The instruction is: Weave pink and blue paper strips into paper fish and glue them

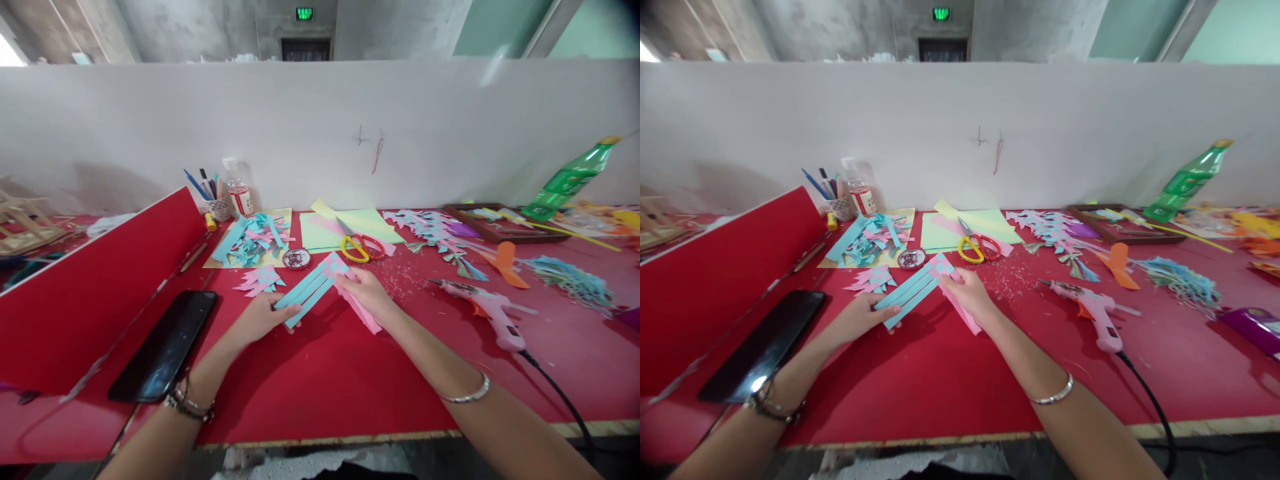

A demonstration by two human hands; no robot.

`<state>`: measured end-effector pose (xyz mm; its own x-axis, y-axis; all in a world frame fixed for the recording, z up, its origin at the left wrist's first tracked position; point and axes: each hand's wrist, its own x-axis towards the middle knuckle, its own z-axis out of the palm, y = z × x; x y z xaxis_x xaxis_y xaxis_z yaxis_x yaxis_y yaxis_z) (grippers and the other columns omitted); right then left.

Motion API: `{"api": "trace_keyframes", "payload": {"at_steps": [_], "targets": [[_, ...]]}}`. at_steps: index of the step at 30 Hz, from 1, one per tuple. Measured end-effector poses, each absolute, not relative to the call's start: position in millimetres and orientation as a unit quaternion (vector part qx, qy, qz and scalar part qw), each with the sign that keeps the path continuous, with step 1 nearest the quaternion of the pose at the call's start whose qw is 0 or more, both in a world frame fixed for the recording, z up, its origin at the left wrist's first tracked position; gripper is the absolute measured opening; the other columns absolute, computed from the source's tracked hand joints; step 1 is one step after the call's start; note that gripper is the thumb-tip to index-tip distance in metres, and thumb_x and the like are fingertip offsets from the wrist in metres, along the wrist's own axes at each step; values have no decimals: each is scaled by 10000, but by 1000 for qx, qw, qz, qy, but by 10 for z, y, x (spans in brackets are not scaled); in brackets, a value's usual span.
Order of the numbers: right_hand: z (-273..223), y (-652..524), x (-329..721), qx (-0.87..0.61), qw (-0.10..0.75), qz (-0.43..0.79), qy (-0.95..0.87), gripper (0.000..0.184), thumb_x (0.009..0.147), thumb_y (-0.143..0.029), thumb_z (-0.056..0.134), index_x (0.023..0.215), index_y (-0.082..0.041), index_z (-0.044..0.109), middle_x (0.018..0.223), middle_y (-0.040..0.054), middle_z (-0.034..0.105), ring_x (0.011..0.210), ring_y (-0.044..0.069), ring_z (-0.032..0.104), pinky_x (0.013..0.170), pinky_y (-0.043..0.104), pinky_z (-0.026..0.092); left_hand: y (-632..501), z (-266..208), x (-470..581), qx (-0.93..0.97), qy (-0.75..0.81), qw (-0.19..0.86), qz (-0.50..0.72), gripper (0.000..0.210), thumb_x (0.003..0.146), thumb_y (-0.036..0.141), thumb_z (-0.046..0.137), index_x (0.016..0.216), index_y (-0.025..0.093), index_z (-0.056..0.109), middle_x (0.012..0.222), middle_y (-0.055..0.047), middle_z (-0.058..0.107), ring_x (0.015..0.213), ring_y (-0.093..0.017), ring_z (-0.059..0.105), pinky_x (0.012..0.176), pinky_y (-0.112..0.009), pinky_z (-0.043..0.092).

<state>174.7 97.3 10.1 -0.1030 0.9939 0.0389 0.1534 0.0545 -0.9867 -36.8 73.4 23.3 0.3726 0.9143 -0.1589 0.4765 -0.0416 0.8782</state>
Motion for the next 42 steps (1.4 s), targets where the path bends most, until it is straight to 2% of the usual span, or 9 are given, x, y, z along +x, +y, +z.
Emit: {"api": "trace_keyframes", "payload": {"at_steps": [4, 15, 23, 25, 28, 32, 37, 40, 42], "targets": [[88, 975, 1750, -519, 436, 452, -579, 349, 671, -488, 544, 594, -186, 386, 545, -62, 342, 517, 76, 339, 497, 220, 278, 731, 227, -368, 684, 504, 473, 233, 239, 661, 384, 583, 653, 146, 567, 595, -4, 643, 544, -126, 568, 581, -233, 431], [57, 1001, 1760, -526, 454, 427, -579, 385, 677, -478, 547, 566, -200, 304, 553, -72, 222, 516, 69, 233, 487, 227, 210, 778, 150, -434, 669, 523, 454, 270, 324, 698, 446, 534, 619, 136, 590, 592, -19, 631, 509, -107, 534, 584, -238, 413], [32, 1020, 1773, -519, 449, 444, -576, 326, 677, -466, 554, 598, -185, 411, 541, -68, 349, 519, 71, 335, 513, 222, 284, 744, 203, -409, 665, 517, 474, 256, 352, 704, 447, 524, 519, 148, 533, 508, -6, 585, 500, -117, 525, 574, -246, 415], [54, 1006, 1788, -507, 430, 468, -582, 320, 672, -473, 561, 617, -176, 456, 539, -56, 420, 513, 76, 381, 510, 223, 306, 739, 213, -422, 676, 510, 463, 261, 339, 684, 465, 550, 584, 143, 577, 569, -12, 612, 568, -139, 550, 609, -256, 423], [102, 962, 1813, -448, 362, 546, -608, 327, 658, -475, 581, 691, -153, 538, 583, -22, 525, 521, 90, 453, 503, 222, 340, 749, 196, -459, 645, 453, 535, 305, 455, 683, 544, 524, 897, 153, 614, 812, -49, 658, 740, -186, 587, 676, -283, 442], [140, 894, 1802, -357, 247, 584, -687, 297, 652, -433, 603, 678, -139, 568, 579, -42, 487, 521, 76, 422, 481, 198, 314, 759, 155, -457, 586, 389, 632, 325, 580, 744, 611, 371, 1032, 145, 561, 907, -89, 630, 809, -192, 587, 724, -307, 449], [148, 820, 1696, -339, 197, 516, -762, 230, 679, -382, 580, 685, -154, 555, 592, -56, 417, 542, 70, 372, 490, 189, 290, 739, 134, -342, 675, 461, 480, 321, 330, 683, 432, 578, 842, 144, 571, 751, -12, 598, 667, -124, 531, 641, -243, 427], [160, 802, 1675, -331, 210, 480, -785, 216, 674, -355, 587, 781, -169, 570, 695, -36, 509, 633, 103, 459, 559, 203, 355, 754, 110, -318, 702, 468, 441, 306, 276, 708, 416, 548, 752, 144, 554, 665, 12, 565, 602, -106, 499, 579, -219, 401], [172, 813, 1705, -334, 208, 444, -805, 348, 651, -346, 618, 955, -187, 566, 883, 6, 574, 788, 152, 518, 677, 243, 397, 775, 91, -335, 716, 478, 409, 302, 264, 730, 409, 515, 726, 146, 543, 646, 13, 555, 587, -107, 494, 565, -216, 389]]}}
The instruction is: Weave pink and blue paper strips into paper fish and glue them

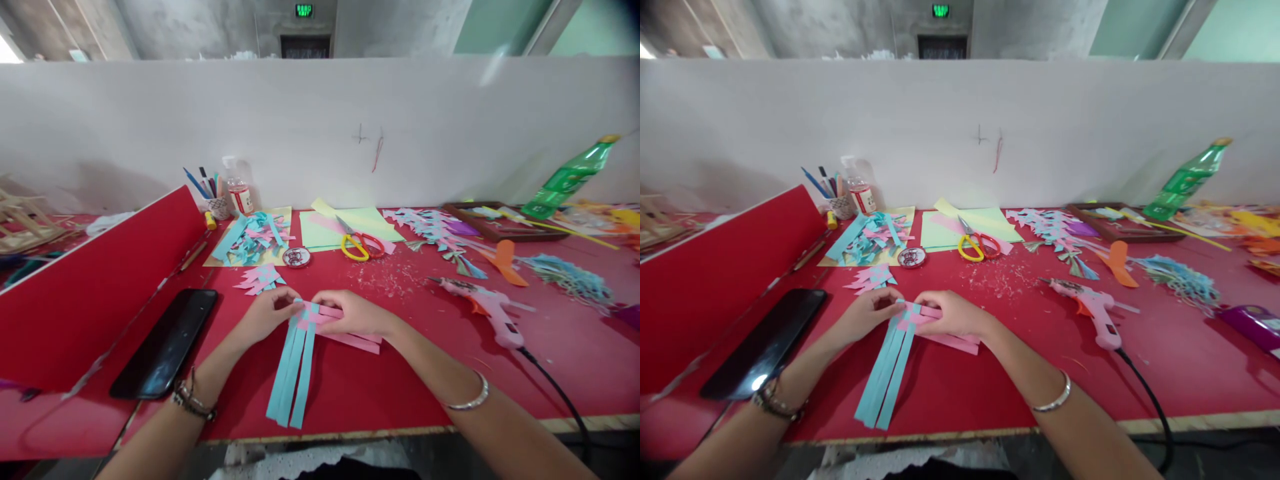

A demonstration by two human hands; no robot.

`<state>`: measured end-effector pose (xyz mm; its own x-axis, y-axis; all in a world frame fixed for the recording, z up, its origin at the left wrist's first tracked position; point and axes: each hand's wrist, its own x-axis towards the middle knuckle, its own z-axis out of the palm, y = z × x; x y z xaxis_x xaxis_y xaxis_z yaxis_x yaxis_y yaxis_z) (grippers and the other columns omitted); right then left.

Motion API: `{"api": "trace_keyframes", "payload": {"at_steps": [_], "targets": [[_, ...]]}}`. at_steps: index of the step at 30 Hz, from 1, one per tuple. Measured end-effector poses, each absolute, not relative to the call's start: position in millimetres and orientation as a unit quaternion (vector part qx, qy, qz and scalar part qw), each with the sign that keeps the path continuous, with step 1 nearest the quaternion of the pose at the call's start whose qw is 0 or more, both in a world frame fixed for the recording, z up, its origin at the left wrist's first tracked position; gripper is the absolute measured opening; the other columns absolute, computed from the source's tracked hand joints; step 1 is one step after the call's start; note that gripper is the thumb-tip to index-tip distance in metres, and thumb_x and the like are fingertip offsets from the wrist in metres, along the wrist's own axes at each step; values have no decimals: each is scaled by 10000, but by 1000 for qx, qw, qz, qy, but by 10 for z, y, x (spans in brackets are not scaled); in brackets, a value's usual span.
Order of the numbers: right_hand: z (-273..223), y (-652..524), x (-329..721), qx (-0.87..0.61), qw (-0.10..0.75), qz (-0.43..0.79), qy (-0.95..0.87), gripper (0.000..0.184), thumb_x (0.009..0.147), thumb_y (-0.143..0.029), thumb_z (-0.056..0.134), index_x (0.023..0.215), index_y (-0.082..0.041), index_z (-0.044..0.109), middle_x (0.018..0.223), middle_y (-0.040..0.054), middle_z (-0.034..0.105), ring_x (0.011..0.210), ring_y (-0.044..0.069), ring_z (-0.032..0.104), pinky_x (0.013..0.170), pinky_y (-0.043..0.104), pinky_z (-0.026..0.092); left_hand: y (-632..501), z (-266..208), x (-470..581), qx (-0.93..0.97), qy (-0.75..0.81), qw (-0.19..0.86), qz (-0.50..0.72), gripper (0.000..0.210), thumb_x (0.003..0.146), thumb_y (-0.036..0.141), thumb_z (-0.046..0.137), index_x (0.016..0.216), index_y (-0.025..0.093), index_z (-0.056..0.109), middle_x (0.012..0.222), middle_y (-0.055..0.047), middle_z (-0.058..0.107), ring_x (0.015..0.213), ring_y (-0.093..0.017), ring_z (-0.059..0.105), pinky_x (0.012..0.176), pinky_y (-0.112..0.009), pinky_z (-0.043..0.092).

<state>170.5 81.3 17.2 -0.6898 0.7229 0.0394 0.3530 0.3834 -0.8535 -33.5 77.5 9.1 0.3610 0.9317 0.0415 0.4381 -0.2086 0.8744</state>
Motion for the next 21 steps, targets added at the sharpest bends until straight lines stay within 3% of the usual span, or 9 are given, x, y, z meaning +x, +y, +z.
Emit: {"api": "trace_keyframes", "payload": {"at_steps": [2, 4, 8, 11, 14, 21], "targets": [[183, 840, 1758, -349, 193, 389, -830, 531, 623, -331, 648, 1119, -210, 503, 1065, 49, 559, 937, 196, 513, 789, 291, 391, 793, 73, -368, 731, 505, 344, 303, 233, 741, 381, 495, 735, 153, 543, 651, 10, 559, 599, -117, 502, 575, -221, 382], [189, 873, 1811, -359, 170, 331, -856, 594, 629, -298, 642, 1189, -219, 459, 1153, 73, 522, 1010, 213, 491, 847, 316, 373, 799, 60, -401, 741, 545, 265, 288, 189, 742, 343, 491, 785, 169, 550, 667, 9, 568, 622, -131, 516, 583, -228, 371], [182, 919, 1864, -350, 144, 259, -889, 422, 711, -190, 520, 1133, -199, 519, 1063, 79, 532, 942, 184, 520, 823, 296, 392, 785, 45, -433, 757, 590, 189, 209, 189, 750, 330, 487, 877, 204, 549, 666, 12, 576, 614, -146, 520, 560, -239, 347], [154, 934, 1863, -346, 153, 238, -895, 355, 723, -134, 477, 1059, -207, 566, 985, 62, 534, 857, 160, 535, 783, 279, 408, 782, 28, -432, 786, 561, 161, 205, 139, 758, 290, 488, 826, 201, 570, 790, -20, 586, 749, -169, 532, 631, -256, 379], [120, 945, 1857, -352, 167, 250, -886, 304, 735, -159, 498, 1029, -182, 574, 976, 66, 518, 876, 159, 524, 802, 277, 408, 785, 16, -422, 807, 524, 150, 227, 139, 757, 218, 483, 847, 190, 586, 906, -50, 553, 885, -188, 509, 735, -278, 399], [95, 971, 1881, -378, 178, 230, -879, 238, 746, -240, 559, 972, -181, 602, 1044, 76, 470, 974, 170, 476, 876, 293, 367, 779, 16, -408, 838, 475, 187, 191, 286, 772, 81, 375, 946, 182, 579, 942, -58, 527, 848, -152, 529, 760, -260, 413]]}}
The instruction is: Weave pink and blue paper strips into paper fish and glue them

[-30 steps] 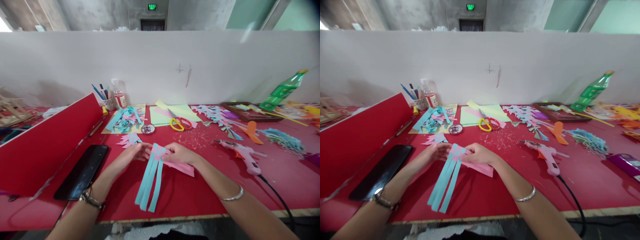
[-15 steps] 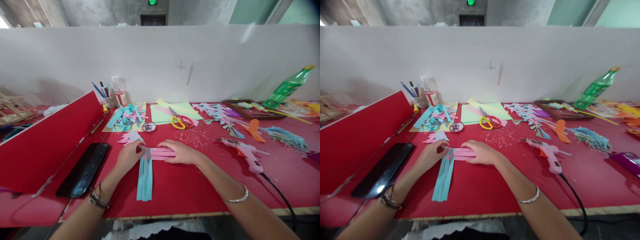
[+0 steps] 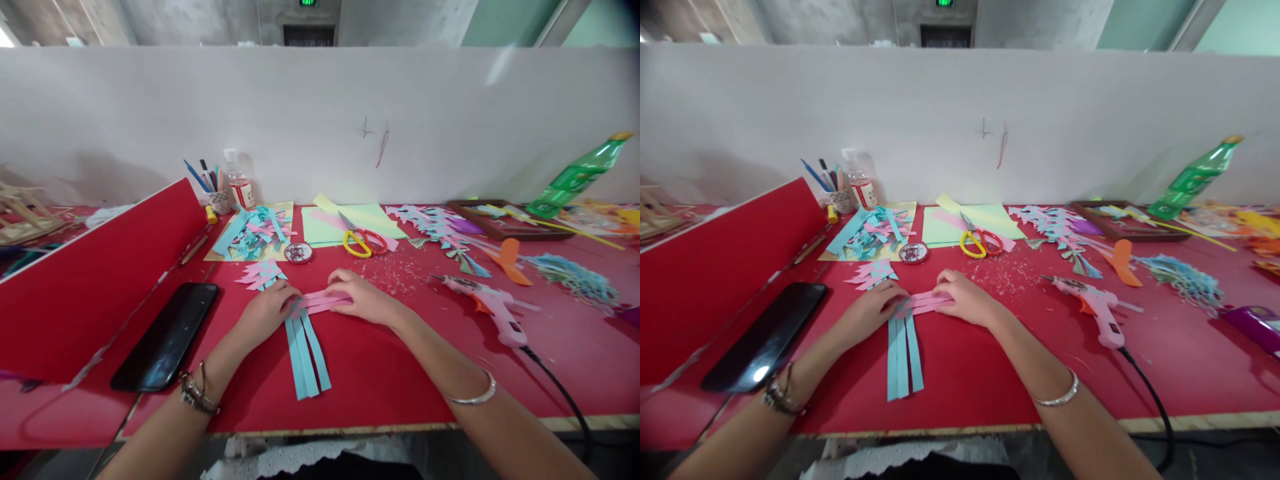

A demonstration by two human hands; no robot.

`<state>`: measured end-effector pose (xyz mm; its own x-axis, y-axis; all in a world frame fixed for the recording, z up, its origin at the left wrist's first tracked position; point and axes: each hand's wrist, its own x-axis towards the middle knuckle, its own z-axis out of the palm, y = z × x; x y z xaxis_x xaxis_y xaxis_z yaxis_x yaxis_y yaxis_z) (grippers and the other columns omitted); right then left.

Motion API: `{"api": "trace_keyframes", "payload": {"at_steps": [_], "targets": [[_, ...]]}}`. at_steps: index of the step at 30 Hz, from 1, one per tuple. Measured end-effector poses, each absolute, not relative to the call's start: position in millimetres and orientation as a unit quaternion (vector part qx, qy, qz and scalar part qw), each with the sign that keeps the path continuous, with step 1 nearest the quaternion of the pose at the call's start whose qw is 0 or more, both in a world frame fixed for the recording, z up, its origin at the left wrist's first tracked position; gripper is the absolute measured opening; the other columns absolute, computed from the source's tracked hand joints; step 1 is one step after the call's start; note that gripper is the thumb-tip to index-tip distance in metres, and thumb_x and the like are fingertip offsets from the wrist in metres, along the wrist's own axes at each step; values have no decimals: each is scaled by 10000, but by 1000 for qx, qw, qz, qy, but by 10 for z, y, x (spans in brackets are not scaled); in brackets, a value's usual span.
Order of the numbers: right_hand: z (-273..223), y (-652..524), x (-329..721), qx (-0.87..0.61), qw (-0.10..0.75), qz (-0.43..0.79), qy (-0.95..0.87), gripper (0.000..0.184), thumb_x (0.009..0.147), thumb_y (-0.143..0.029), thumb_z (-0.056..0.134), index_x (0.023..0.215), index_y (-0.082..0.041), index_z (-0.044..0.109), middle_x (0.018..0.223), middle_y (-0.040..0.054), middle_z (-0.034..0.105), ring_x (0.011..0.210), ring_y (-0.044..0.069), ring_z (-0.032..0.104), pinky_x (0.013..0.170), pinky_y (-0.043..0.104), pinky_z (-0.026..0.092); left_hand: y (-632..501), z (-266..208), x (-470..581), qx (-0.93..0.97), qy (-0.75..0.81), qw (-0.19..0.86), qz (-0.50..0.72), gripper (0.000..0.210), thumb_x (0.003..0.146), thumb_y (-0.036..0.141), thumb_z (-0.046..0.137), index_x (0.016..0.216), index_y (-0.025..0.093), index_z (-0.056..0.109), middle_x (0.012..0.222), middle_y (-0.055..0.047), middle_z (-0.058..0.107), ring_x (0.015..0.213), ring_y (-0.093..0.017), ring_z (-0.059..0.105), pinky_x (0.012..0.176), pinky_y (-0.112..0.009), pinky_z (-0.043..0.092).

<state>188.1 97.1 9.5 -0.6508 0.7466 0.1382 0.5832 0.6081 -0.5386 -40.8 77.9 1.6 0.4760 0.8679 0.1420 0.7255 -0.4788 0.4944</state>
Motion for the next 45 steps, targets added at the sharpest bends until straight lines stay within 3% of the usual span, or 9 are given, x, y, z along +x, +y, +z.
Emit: {"api": "trace_keyframes", "payload": {"at_steps": [4, 9, 13, 25, 30, 36, 39, 41, 45], "targets": [[124, 974, 1884, -413, 168, 180, -877, 128, 731, -227, 581, 844, -177, 615, 971, 60, 525, 922, 180, 491, 833, 322, 353, 785, 4, -410, 840, 476, 185, 186, 223, 825, 205, 399, 950, 195, 584, 925, -49, 545, 816, -146, 535, 735, -253, 419], [141, 974, 1865, -428, 156, 204, -866, 122, 756, -217, 562, 859, -168, 605, 851, 28, 580, 787, 144, 531, 780, 316, 318, 788, -17, -403, 846, 481, 153, 173, 304, 782, 432, 488, 981, 218, 571, 944, -40, 539, 786, -151, 535, 653, -241, 416], [111, 1002, 1870, -430, 164, 193, -867, 119, 800, -199, 520, 831, -178, 633, 800, 8, 599, 714, 113, 530, 775, 320, 267, 793, -29, -388, 848, 475, 155, 177, 295, 792, 422, 476, 989, 221, 561, 930, -32, 521, 780, -141, 529, 652, -236, 411], [136, 901, 1795, -392, 260, -5, -882, 153, 839, -239, 489, 760, -211, 618, 815, -8, 599, 831, 126, 499, 858, 365, 142, 759, -16, -325, 860, 468, 125, 164, 227, 774, 369, 508, 921, 200, 544, 898, -23, 515, 696, -119, 512, 610, -216, 394], [139, 829, 1697, -360, 334, -74, -868, 189, 849, -296, 475, 735, -232, 612, 757, -31, 585, 773, 107, 493, 844, 353, 150, 710, 3, -239, 860, 481, 80, 153, 192, 799, 335, 448, 879, 178, 524, 848, -30, 526, 693, -135, 525, 599, -224, 383], [273, 824, 1773, -421, 364, -147, -818, 122, 823, -279, 497, 872, -227, 595, 894, 15, 595, 852, 147, 517, 838, 352, 200, 676, 41, -207, 834, 526, 92, 136, 158, 828, 232, 355, 856, 172, 497, 736, -23, 587, 648, -149, 556, 537, -222, 342], [418, 699, 2008, -470, 336, -155, -801, 144, 827, -243, 450, 854, -208, 587, 861, 27, 600, 827, 153, 534, 802, 318, 286, 667, 97, -214, 823, 529, 136, 155, 226, 859, 246, 299, 798, 178, 506, 691, -16, 596, 632, -136, 559, 559, -215, 350], [458, 558, 2259, -544, 306, -155, -766, 159, 815, -255, 437, 794, -188, 580, 797, 43, 593, 751, 161, 537, 683, 277, 352, 666, 127, -219, 820, 528, 153, 162, 309, 877, 270, 262, 707, 177, 502, 644, -17, 592, 617, -134, 555, 581, -220, 356], [291, 295, 2944, -727, 266, -210, -597, 266, 767, -416, 459, 779, -168, 556, 675, 88, 566, 629, 226, 519, 546, 311, 342, 666, 143, -229, 815, 533, 163, 159, 385, 888, 308, 230, 662, 169, 509, 619, -24, 594, 582, -133, 548, 570, -226, 356]]}}
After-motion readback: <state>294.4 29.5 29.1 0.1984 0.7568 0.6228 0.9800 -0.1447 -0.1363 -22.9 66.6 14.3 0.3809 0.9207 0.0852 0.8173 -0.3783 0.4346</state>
